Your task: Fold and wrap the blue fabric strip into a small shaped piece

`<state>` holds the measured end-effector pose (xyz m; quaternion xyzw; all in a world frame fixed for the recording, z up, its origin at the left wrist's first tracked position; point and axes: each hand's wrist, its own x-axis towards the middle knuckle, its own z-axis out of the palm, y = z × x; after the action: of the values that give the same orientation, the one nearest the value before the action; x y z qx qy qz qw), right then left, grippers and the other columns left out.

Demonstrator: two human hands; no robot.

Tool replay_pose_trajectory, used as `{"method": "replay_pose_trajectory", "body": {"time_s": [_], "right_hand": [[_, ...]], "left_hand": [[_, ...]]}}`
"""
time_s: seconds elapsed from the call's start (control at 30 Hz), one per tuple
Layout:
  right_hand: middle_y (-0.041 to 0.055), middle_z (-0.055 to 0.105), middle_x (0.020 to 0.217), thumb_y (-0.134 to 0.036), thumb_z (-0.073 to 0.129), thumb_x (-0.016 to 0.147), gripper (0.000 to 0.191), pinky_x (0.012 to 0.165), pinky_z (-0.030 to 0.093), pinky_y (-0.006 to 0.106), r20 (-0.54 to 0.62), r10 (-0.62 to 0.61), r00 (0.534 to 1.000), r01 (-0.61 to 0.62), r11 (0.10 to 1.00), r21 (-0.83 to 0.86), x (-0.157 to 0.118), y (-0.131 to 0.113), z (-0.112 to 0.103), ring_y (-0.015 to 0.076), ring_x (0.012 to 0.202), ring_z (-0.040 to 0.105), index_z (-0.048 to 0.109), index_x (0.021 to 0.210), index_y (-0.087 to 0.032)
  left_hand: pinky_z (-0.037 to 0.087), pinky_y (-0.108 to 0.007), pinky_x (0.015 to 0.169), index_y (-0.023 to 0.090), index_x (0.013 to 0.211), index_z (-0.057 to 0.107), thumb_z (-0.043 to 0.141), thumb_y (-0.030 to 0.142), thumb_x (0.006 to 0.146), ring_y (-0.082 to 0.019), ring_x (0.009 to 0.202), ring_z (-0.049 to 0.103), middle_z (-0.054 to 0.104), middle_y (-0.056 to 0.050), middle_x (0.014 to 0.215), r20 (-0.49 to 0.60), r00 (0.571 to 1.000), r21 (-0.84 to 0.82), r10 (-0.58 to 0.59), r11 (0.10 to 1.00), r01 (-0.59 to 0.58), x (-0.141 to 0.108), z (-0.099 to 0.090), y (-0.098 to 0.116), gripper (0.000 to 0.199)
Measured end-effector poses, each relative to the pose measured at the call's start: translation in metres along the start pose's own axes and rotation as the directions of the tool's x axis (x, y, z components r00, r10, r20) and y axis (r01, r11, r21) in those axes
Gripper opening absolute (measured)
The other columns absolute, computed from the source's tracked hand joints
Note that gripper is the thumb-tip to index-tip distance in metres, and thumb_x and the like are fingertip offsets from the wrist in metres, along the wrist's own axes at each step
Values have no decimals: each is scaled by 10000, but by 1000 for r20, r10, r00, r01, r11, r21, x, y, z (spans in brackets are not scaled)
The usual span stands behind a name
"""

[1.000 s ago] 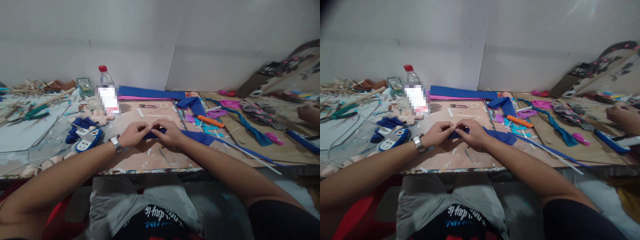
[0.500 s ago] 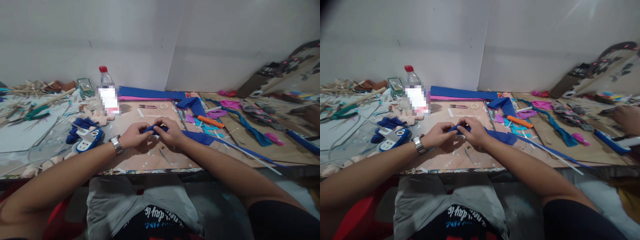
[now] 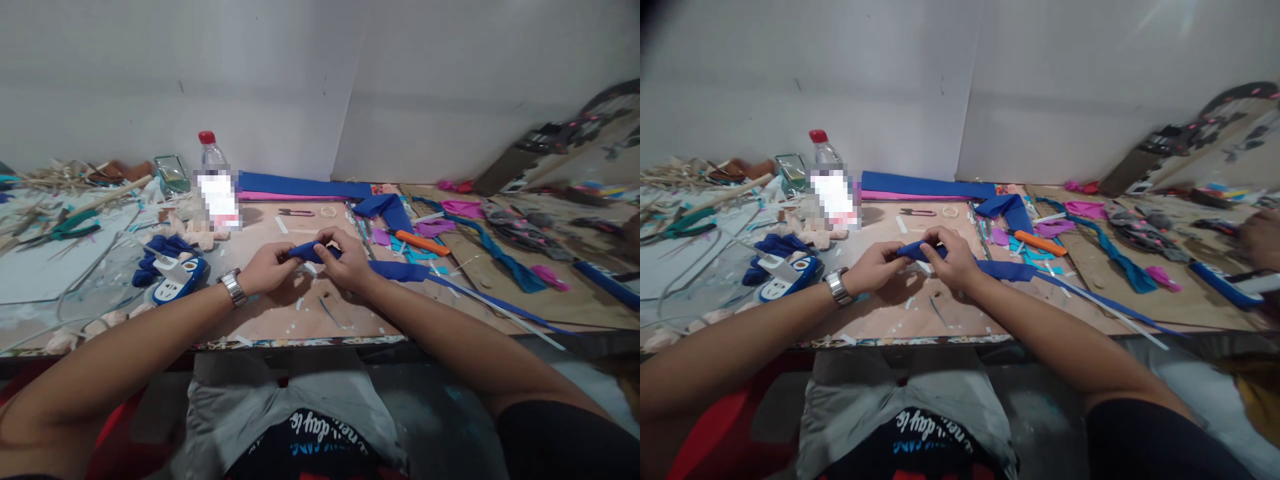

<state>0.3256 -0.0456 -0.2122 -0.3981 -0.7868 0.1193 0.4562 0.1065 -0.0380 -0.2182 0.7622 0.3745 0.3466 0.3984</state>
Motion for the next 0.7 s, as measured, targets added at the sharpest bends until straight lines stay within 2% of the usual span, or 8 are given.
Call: {"method": "replay_pose_trajectory", "body": {"time_s": [0.27, 0.53, 0.7], "right_hand": [[37, 690, 903, -383, 618, 972, 165, 829, 479, 365, 14, -11, 1000, 10, 1000, 9, 1, -3, 0, 210, 853, 630, 630, 965, -218], [37, 702, 886, -373, 635, 956, 155, 841, 471, 372, 38, -38, 999, 38, 999, 2, 1, -7, -2, 211, 840, 627, 636, 961, -219], [37, 703, 876, -368, 635, 952, 148, 837, 469, 374, 35, -48, 998, 47, 999, 10, 2, -9, -2, 210, 831, 626, 630, 953, -220]], "left_hand": [[406, -295, 673, 161, 935, 689, 669, 397, 894, -153, 700, 539, 643, -14, 784, -27, 1000, 23, 3, 1000, -2, -1, 0, 2, 241], [418, -274, 687, 159, 924, 672, 590, 279, 871, -152, 715, 552, 636, 4, 776, -33, 999, -18, 27, 999, -27, 1, -1, 0, 155], [410, -274, 685, 159, 900, 664, 576, 271, 853, -149, 701, 538, 623, 9, 757, -36, 999, -15, 17, 1000, -18, 1, -2, 2, 150]]}}
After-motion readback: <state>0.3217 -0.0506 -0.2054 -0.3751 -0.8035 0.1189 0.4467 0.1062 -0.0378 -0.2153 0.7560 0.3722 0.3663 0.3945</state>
